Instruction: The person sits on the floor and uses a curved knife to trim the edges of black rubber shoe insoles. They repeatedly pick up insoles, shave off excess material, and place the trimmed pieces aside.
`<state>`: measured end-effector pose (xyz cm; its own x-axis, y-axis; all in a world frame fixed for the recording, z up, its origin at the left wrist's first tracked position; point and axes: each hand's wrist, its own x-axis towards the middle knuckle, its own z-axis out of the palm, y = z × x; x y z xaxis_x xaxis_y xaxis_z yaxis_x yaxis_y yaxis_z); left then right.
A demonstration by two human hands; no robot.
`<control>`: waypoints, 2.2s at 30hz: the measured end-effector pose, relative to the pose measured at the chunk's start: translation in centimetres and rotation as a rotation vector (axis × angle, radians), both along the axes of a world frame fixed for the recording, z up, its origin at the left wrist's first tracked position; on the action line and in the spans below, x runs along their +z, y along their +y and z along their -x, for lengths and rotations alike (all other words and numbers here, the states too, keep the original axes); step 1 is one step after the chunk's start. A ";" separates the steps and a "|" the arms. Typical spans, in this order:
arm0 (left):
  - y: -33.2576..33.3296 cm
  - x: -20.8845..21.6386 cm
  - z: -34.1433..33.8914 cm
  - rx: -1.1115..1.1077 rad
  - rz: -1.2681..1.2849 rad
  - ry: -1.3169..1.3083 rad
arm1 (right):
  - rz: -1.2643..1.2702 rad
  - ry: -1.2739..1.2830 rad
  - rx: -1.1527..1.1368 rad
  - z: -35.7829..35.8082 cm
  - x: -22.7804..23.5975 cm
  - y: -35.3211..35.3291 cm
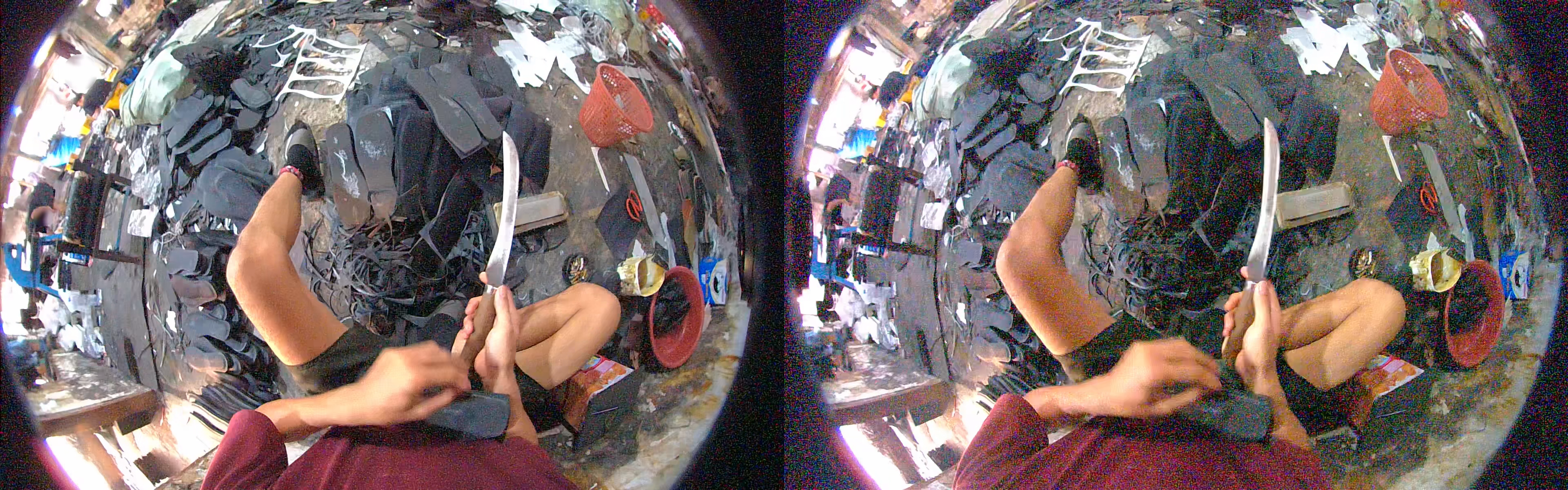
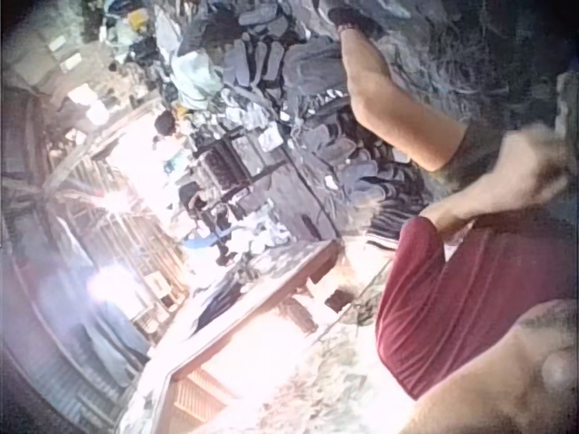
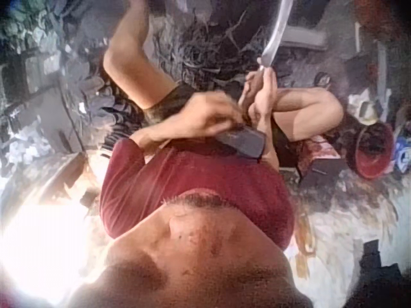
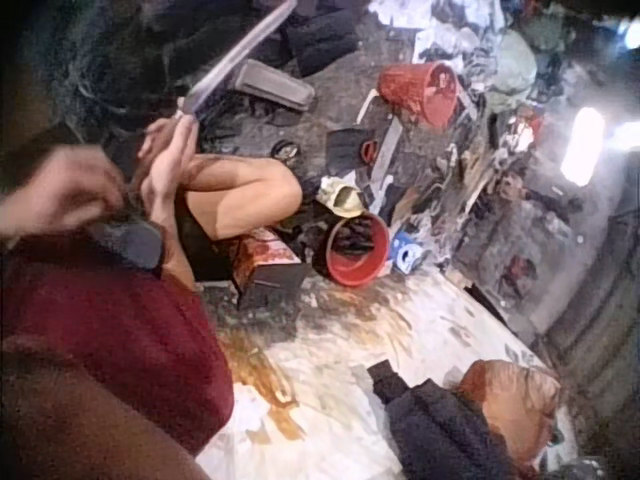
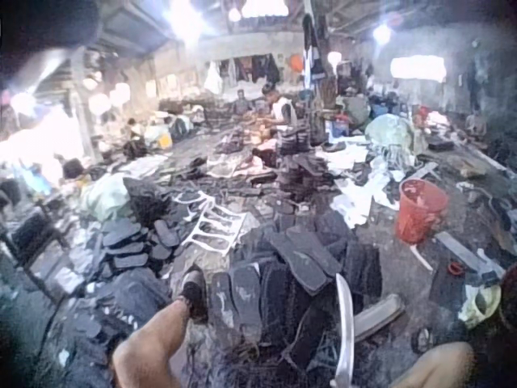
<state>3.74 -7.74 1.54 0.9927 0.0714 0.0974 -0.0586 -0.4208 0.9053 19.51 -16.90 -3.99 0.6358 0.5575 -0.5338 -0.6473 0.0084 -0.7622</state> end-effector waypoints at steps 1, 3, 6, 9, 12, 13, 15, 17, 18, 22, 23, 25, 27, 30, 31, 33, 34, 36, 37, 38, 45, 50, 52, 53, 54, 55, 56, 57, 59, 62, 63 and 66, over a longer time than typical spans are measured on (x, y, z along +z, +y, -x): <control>1.7 0.7 -1.0 0.115 0.017 -0.144 | -0.002 0.005 -0.015 -0.6 -0.5 -0.1; 2.0 1.5 -2.5 0.065 0.184 -0.093 | 0.029 0.029 -0.108 -0.6 -1.7 0.1; -2.7 -1.7 -2.5 -0.217 -0.382 -0.114 | 0.025 0.149 -0.193 0.0 -5.2 0.4; -3.2 -0.5 -2.7 -0.137 -0.483 -0.014 | 0.070 0.230 -0.165 0.9 -7.6 0.6; -4.5 -2.1 -3.8 -0.376 -0.550 -0.015 | 0.144 0.168 -0.069 2.8 -7.5 2.0; -4.2 -2.5 -3.5 -0.401 -0.439 0.071 | 0.154 0.128 -0.020 3.4 -7.2 2.6; -0.1 1.6 -4.0 -0.454 -0.210 0.237 | 0.138 0.091 0.015 2.7 -6.9 2.7; 6.2 5.6 -2.2 -0.112 -0.177 -0.035 | 0.076 -0.004 0.055 0.3 -6.7 1.7; 7.4 6.7 -1.3 0.298 -0.108 -0.082 | 0.062 -0.112 0.028 -0.5 -6.5 1.2; 12.5 7.7 2.2 1.227 0.466 -0.476 | 0.114 -0.332 -0.058 -3.1 -3.4 -0.5; 13.0 6.0 4.2 1.316 0.459 -0.347 | 0.078 -0.426 -0.025 -2.7 -3.2 -0.6; 12.0 4.1 3.7 1.375 0.809 -0.480 | 0.006 -0.637 0.174 -0.8 -0.2 -0.2; 9.8 5.4 0.8 1.366 0.746 -0.542 | -0.020 -0.780 0.321 0.7 0.5 -1.2; 8.8 5.8 0.0 1.365 0.877 -0.538 | -0.037 -1.125 0.512 1.3 1.4 -1.7; 8.7 5.7 0.1 1.366 0.871 -0.543 | -0.042 -1.135 0.548 1.6 1.0 -1.9; 8.4 5.8 0.0 1.354 0.860 -0.546 | -0.041 -1.135 0.563 1.8 0.4 -2.4; 8.2 5.9 -0.2 1.380 0.897 -0.539 | -0.040 -1.133 0.568 1.9 0.3 -2.5; 7.7 5.8 -0.8 1.388 0.969 -0.513 | -0.054 -1.134 0.573 1.7 0.4 -2.7; 7.6 5.6 -1.0 1.374 1.000 -0.497 | -0.060 -1.133 0.572 1.6 0.5 -2.8; 7.5 4.2 -0.8 1.322 1.025 -0.468 | -0.053 -1.136 0.576 1.4 0.9 -2.8; 3.8 0.2 1.0 1.049 1.138 -0.115 | -0.191 -1.265 0.498 1.4 3.7 5.7; 6.8 -3.4 3.4 0.848 0.714 -0.428 | -0.233 -0.637 0.313 1.1 3.3 5.8; 9.2 -4.0 3.5 0.742 0.168 -0.660 | -0.356 -0.333 0.314 1.5 3.7 5.6; 9.6 -2.3 2.7 0.778 -0.173 -0.563 | -0.368 -0.165 0.353 1.7 3.7 5.5; 9.7 -2.4 2.7 0.799 -0.269 -0.566 | -0.330 -0.105 0.466 2.2 3.6 5.6; 9.8 -2.4 2.6 0.823 -0.364 -0.569 | -0.289 -0.052 0.583 2.5 3.6 5.7; 9.9 -3.2 2.2 0.905 -0.387 -0.575 | -0.231 -0.056 0.566 2.5 4.3 5.9; 9.3 -3.9 1.7 1.060 -0.117 -0.574 | -0.174 -0.061 0.549 2.4 5.0 6.3; 7.3 -2.5 1.4 1.291 0.446 -0.445 | -0.283 -0.053 0.291 2.2 4.9 7.3; 3.7 -2.6 5.0 0.924 0.557 -0.207 | -0.323 -0.134 0.238 1.8 4.4 8.7; 1.5 -0.8 3.1 0.923 0.683 -0.271 | -0.305 -0.179 0.227 1.8 3.6 8.9; 0.7 -0.3 2.8 1.015 0.028 0.019 | -0.253 -0.094 0.211 3.6 4.0 9.8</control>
